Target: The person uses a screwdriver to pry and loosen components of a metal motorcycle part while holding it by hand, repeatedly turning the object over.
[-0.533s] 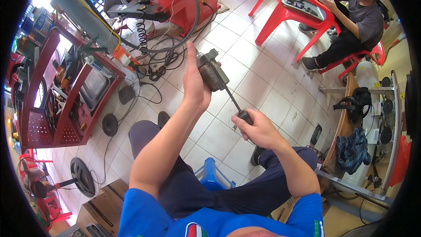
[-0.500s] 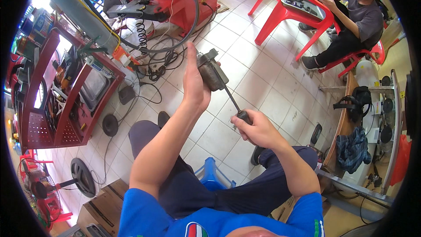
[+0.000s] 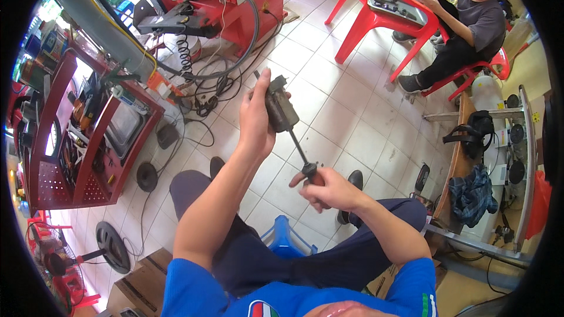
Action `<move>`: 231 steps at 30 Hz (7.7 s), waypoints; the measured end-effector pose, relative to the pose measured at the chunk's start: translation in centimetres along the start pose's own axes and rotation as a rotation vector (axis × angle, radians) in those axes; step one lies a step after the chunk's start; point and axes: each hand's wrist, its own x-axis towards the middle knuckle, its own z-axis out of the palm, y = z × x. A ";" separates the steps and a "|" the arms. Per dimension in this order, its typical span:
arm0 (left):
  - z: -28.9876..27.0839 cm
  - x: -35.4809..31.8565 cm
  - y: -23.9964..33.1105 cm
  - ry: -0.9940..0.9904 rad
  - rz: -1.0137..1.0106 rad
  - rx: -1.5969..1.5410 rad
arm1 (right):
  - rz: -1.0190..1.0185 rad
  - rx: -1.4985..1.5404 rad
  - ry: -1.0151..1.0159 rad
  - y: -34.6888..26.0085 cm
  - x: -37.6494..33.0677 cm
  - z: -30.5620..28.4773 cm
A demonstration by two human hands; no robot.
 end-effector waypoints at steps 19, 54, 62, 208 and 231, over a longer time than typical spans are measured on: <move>-1.5 1.0 0.2 0.070 0.134 -0.035 | -0.673 -0.391 0.370 4.8 2.1 1.1; -3.0 1.2 1.9 0.051 0.134 -0.043 | -0.885 -0.519 0.418 3.8 3.1 1.7; -2.8 1.0 2.1 0.001 0.063 -0.114 | -0.295 -0.234 0.062 0.6 -0.7 2.9; 1.7 -4.5 -3.5 -0.293 1.051 1.026 | -0.566 0.979 0.254 -0.4 3.3 -2.5; 1.5 -3.6 -4.1 -0.237 1.122 1.022 | -0.623 0.950 0.276 -1.1 2.9 -2.3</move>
